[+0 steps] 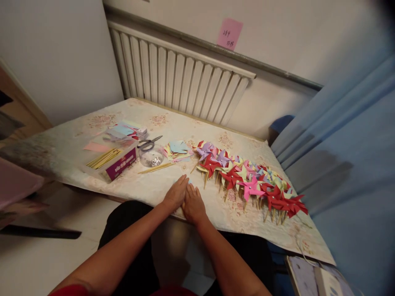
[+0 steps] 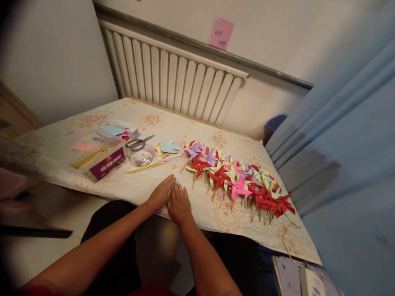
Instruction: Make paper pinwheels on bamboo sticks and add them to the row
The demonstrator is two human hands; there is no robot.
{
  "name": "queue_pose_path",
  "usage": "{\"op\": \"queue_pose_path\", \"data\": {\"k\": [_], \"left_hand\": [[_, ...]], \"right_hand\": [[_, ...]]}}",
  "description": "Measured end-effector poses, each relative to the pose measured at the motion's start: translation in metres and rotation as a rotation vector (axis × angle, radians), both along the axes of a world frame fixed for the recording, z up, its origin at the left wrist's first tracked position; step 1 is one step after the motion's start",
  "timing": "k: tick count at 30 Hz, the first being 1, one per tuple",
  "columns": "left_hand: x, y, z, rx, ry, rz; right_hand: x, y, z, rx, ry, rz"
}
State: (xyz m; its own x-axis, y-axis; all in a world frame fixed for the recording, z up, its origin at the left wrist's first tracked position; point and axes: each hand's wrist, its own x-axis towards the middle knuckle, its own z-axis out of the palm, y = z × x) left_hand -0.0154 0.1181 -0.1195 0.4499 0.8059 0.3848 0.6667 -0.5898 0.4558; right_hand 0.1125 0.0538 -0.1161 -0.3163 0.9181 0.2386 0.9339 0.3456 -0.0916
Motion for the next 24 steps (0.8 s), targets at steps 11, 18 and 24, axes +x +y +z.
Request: {"op": "queue_pose_path", "data": {"k": [11, 18, 24], "left_hand": [[-0.002, 0.018, -0.018, -0.036, 0.144, -0.150], [-0.005, 0.015, -0.016, 0.022, 0.190, -0.136], [-0.010, 0.014, -0.011, 0.022, 0.234, -0.146]], "right_hand": [[-0.003, 0.001, 0.000, 0.008, 0.019, -0.013], [-0.003, 0.000, 0.000, -0.003, -0.005, -0.009], [-0.002, -0.001, 0.001, -0.001, -0.016, -0.006]]}}
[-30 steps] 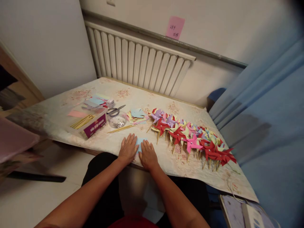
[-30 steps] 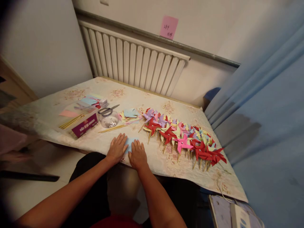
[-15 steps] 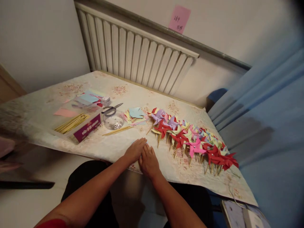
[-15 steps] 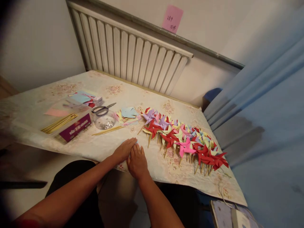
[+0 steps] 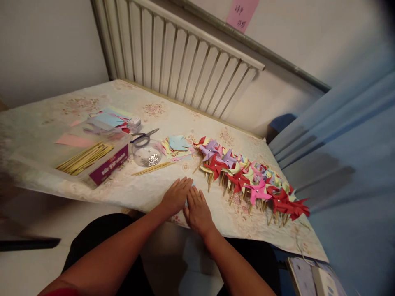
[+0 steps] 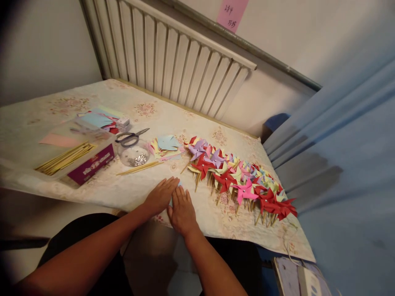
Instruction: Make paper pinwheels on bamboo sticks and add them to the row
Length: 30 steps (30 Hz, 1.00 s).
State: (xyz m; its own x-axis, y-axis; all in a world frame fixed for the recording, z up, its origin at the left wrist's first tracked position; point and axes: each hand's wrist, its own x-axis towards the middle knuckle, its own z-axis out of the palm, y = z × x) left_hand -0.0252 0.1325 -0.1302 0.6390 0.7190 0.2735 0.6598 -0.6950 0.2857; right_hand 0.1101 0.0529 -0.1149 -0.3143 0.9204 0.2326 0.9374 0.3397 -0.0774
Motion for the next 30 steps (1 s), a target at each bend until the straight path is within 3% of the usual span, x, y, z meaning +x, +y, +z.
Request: {"op": "queue_pose_path", "data": {"k": [30], "left_hand": [[-0.009, -0.003, 0.010, 0.041, -0.064, -0.024]], "right_hand": [[-0.001, -0.013, -0.006, 0.017, -0.062, -0.055]]}}
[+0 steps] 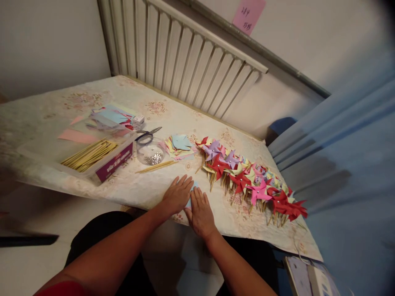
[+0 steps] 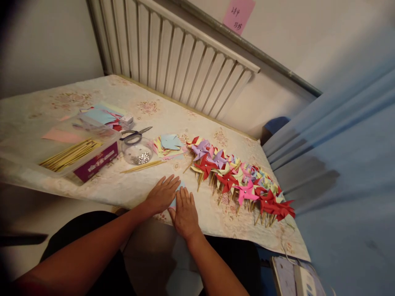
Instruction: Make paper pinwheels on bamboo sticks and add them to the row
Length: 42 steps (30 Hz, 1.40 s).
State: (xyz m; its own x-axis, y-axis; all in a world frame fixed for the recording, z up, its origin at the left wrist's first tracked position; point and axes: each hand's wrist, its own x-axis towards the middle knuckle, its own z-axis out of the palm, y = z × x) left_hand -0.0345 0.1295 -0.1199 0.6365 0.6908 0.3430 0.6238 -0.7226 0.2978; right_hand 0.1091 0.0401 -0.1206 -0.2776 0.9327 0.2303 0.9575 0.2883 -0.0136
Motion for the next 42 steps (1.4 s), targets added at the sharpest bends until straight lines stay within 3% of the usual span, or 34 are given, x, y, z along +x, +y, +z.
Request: {"op": "queue_pose_path", "data": {"k": [6, 16, 21, 25, 30, 34, 38, 42], "left_hand": [[0.002, 0.002, -0.004, -0.006, 0.000, 0.017], [0.003, 0.001, -0.005, -0.006, -0.003, 0.031], [0.003, 0.000, -0.006, -0.004, -0.008, 0.029], [0.003, 0.001, -0.006, -0.017, 0.011, 0.028], [0.003, 0.002, -0.003, -0.047, 0.054, 0.024], [0.001, 0.000, 0.001, -0.051, 0.068, 0.006], [0.001, 0.000, 0.000, -0.020, 0.052, 0.022], [0.002, -0.001, 0.000, 0.004, 0.072, 0.039]], "right_hand": [[-0.003, -0.011, 0.003, -0.020, -0.005, -0.034], [-0.004, -0.043, -0.011, 0.050, 0.043, -0.053], [-0.002, -0.059, -0.006, 0.055, 0.144, -0.042], [-0.005, -0.051, 0.009, 0.112, 0.287, -0.113], [-0.015, -0.017, 0.022, 0.104, 0.294, -0.016], [-0.015, -0.004, 0.010, 0.019, 0.210, 0.025], [-0.008, -0.012, -0.004, 0.002, 0.070, 0.014], [-0.002, -0.020, -0.006, -0.005, 0.008, -0.007]]}}
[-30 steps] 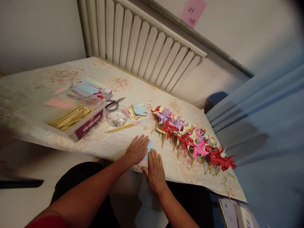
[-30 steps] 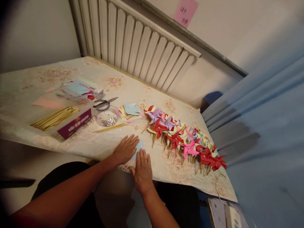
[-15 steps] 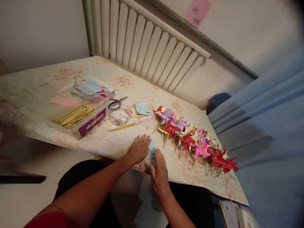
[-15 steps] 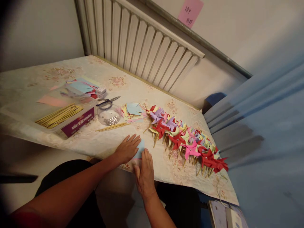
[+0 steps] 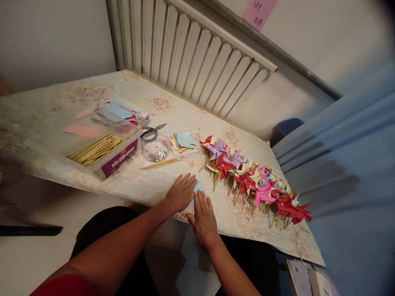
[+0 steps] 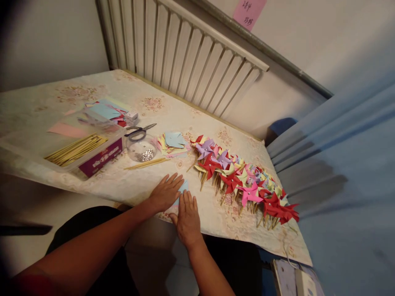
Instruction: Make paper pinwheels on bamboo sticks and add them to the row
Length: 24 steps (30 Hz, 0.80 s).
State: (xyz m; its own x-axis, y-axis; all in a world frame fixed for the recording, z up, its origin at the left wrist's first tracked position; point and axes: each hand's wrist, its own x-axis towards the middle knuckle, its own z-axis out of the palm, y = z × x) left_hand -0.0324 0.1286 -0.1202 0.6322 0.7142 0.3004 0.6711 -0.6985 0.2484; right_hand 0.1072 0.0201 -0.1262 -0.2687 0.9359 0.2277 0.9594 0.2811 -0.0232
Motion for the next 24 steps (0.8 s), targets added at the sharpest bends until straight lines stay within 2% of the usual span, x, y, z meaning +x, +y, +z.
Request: {"op": "queue_pose_path", "data": {"k": [7, 10, 13, 16, 20, 24], "left_hand": [[-0.001, 0.000, -0.001, 0.035, 0.043, 0.005], [0.000, 0.001, -0.003, 0.034, 0.041, 0.010], [0.000, 0.001, -0.004, 0.023, 0.040, 0.012], [0.000, 0.001, -0.004, 0.018, 0.041, 0.010], [-0.001, 0.001, -0.003, 0.030, 0.044, 0.003], [-0.001, 0.001, -0.003, 0.026, 0.078, -0.019]], "right_hand": [[0.009, -0.018, -0.008, 0.062, 0.035, -0.006], [0.013, -0.031, -0.009, 0.075, 0.109, -0.008], [0.014, -0.036, -0.002, 0.051, 0.235, -0.072], [0.010, -0.025, 0.012, 0.081, 0.362, -0.137], [-0.002, 0.004, 0.029, 0.092, 0.404, -0.025], [-0.008, 0.022, 0.025, -0.007, 0.315, 0.111]]}}
